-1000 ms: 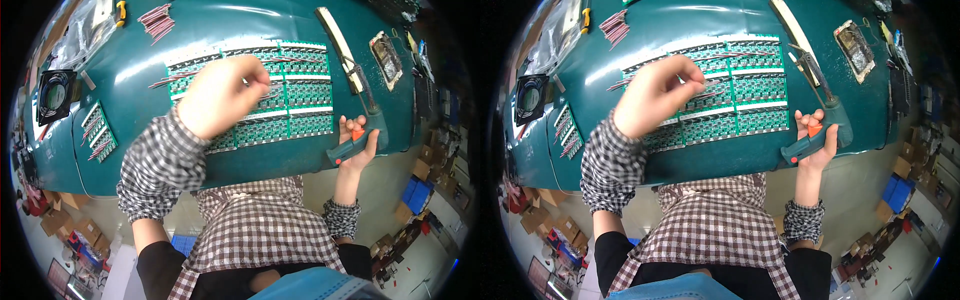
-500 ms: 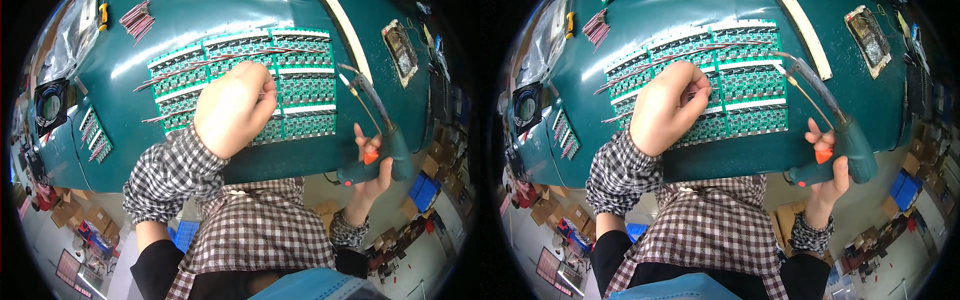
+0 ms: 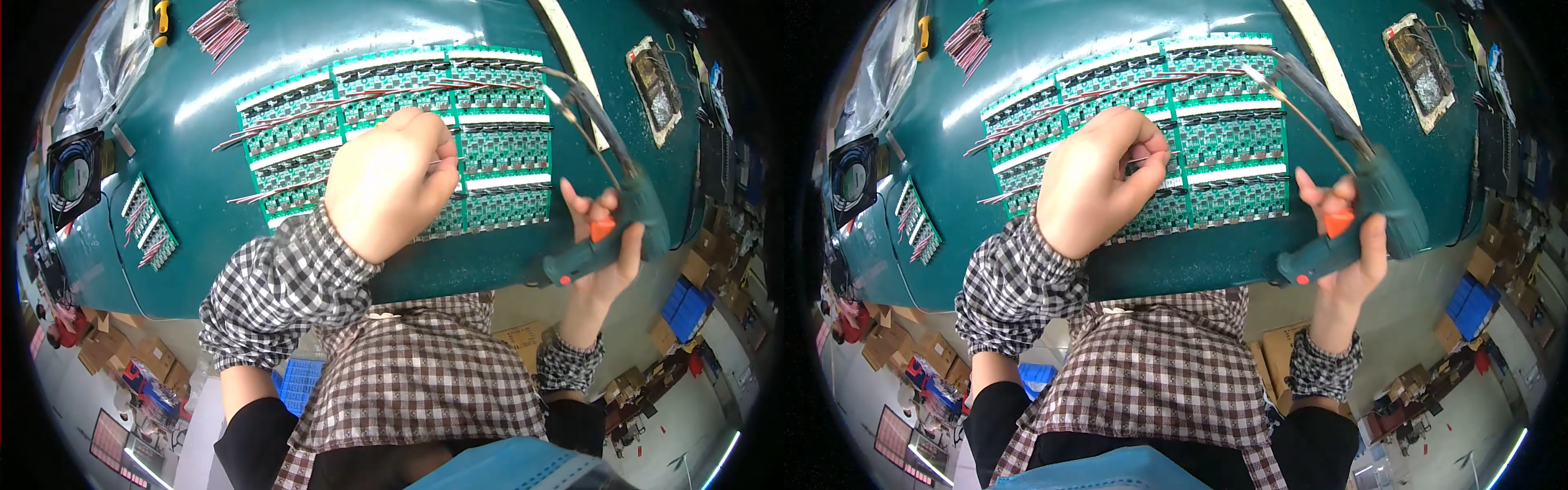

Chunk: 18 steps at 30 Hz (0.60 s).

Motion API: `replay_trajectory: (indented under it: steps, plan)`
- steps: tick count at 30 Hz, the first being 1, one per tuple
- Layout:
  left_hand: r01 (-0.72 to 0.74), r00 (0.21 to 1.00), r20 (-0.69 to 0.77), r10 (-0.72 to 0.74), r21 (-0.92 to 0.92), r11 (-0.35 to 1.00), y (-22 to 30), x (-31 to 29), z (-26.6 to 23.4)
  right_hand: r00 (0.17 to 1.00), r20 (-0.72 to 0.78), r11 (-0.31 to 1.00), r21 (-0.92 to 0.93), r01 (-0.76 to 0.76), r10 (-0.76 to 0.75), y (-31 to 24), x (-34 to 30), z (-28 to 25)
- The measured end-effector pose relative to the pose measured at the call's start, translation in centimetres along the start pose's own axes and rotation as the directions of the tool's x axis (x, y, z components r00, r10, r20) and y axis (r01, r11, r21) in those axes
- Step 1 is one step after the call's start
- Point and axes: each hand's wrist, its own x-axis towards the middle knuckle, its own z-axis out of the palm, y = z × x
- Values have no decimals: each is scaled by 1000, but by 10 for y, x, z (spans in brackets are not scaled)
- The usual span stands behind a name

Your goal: The person solders wires onto circuit boards, positioning wire pieces onto the boards by hand and soldering them with a soldering iron.

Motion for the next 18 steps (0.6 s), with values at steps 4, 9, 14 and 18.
replay_trajectory:
  steps: [4,9,14,18]
  plan:
    - [-35,997,-67,35,-11,999,-2,3,9,998,-66,985,-172,-30,19,-21,-28,-6]
    - [-41,994,-102,47,64,997,-4,4,12,991,-136,937,-343,-65,18,-24,-47,3]
    - [-52,990,-127,55,33,998,-5,3,17,986,-164,903,-419,-93,26,-26,-52,10]
    - [-59,991,-119,61,24,998,-7,4,17,966,-259,903,-416,-104,-7,-24,-51,19]
